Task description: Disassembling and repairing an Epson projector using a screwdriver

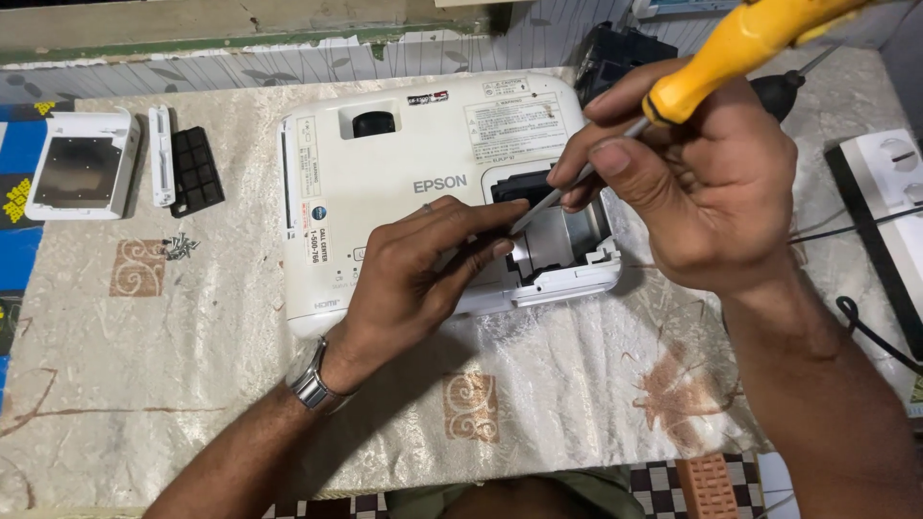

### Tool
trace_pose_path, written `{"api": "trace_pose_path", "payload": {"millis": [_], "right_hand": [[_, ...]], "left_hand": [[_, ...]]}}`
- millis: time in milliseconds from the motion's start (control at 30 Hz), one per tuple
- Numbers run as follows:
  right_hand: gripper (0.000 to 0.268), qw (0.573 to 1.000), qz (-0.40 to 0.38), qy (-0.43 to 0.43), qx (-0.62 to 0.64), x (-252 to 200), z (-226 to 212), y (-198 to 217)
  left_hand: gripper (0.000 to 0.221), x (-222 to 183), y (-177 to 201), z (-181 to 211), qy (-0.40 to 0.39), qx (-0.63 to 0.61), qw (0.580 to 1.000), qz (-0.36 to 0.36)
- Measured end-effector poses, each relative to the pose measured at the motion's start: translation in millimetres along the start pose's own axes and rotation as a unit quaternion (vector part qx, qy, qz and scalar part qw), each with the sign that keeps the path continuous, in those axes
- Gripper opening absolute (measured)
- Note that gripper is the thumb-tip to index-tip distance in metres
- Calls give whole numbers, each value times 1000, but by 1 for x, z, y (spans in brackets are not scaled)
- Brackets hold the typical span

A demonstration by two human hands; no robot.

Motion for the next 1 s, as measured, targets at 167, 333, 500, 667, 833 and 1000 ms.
{"api": "trace_pose_path", "payload": {"millis": [167,333,500,667,833,1000], "right_hand": [[22,999,39,-13,16,0,3,-3],[21,999,44,4,21,0,3,-4],[21,998,56,1,19,-1,2,-4],[20,999,47,0,7,1,1,0],[16,998,59,18,-21,1,-1,13],[17,997,67,10,-36,0,1,19]], "left_hand": [[31,0,0,-1,-20,27,999,6],[33,-1,0,1,-33,49,998,16],[38,0,1,6,-30,51,998,22],[50,-3,0,5,-40,68,996,34],[62,-8,-11,14,-118,300,946,20],[59,-21,-39,3,-118,420,895,-92]]}}
Point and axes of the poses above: each hand's wrist, its own x-axis towards the middle knuckle, its own y-axis out of the back of the hand, z = x × y, the point moved 4 cm from there along x, towards the middle knuckle, and after that the axes turned 3 degrees about z, right-handed, at the moved point
